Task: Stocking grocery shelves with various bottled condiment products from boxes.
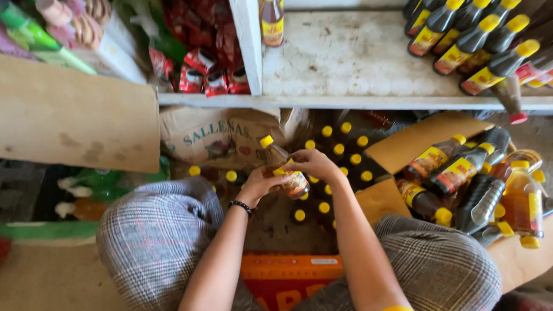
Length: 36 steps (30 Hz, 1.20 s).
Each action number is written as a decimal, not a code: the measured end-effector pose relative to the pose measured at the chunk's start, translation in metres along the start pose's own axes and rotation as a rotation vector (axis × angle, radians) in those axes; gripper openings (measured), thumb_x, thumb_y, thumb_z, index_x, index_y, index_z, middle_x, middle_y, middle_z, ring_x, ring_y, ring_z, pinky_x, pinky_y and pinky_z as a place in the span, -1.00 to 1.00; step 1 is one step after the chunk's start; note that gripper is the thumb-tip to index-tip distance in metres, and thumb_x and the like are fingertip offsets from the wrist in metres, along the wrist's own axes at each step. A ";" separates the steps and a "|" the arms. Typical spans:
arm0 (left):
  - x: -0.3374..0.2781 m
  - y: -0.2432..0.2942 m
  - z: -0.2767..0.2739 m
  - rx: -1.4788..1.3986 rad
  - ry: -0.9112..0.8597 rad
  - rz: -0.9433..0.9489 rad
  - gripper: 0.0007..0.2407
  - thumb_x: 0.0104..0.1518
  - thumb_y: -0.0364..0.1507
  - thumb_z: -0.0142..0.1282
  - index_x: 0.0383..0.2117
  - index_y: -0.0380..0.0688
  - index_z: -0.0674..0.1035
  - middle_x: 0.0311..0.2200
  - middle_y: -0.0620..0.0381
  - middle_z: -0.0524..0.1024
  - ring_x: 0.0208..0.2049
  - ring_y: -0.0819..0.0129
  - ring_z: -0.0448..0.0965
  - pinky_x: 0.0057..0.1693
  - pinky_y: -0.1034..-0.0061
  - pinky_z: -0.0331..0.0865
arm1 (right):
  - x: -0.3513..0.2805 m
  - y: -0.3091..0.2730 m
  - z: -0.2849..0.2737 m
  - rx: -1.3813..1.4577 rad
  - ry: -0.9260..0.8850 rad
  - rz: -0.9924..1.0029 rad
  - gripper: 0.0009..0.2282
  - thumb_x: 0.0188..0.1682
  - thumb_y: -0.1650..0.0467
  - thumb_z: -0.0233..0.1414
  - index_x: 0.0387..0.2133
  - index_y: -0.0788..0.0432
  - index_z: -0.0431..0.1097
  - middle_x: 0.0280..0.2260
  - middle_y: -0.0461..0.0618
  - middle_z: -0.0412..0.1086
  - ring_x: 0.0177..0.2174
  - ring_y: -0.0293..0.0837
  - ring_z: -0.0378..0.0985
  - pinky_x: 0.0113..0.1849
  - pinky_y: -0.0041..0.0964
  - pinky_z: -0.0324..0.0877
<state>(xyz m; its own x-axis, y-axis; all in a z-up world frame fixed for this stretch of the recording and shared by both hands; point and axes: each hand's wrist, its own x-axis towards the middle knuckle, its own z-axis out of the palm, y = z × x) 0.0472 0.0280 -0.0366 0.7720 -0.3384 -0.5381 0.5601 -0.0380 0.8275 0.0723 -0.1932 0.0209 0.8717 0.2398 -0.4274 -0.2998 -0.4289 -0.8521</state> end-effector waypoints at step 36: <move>0.146 0.155 0.015 0.491 0.569 0.439 -0.49 0.18 -0.48 0.07 0.30 -0.04 0.23 -0.04 -0.15 0.59 -0.07 -0.10 0.61 -0.04 0.12 0.46 | 0.151 -0.050 -0.039 0.017 0.466 -0.289 -0.45 0.01 0.37 0.08 0.30 0.07 0.09 -0.02 0.29 0.50 -0.06 0.18 0.61 -0.06 -0.03 0.47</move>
<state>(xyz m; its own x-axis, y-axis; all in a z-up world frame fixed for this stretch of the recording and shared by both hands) 0.2423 -0.0418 0.0160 0.9942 0.0988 -0.0436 0.0844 -0.4599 0.8839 0.2347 -0.1695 0.0110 0.9977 -0.0671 0.0012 -0.0250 -0.3880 -0.9213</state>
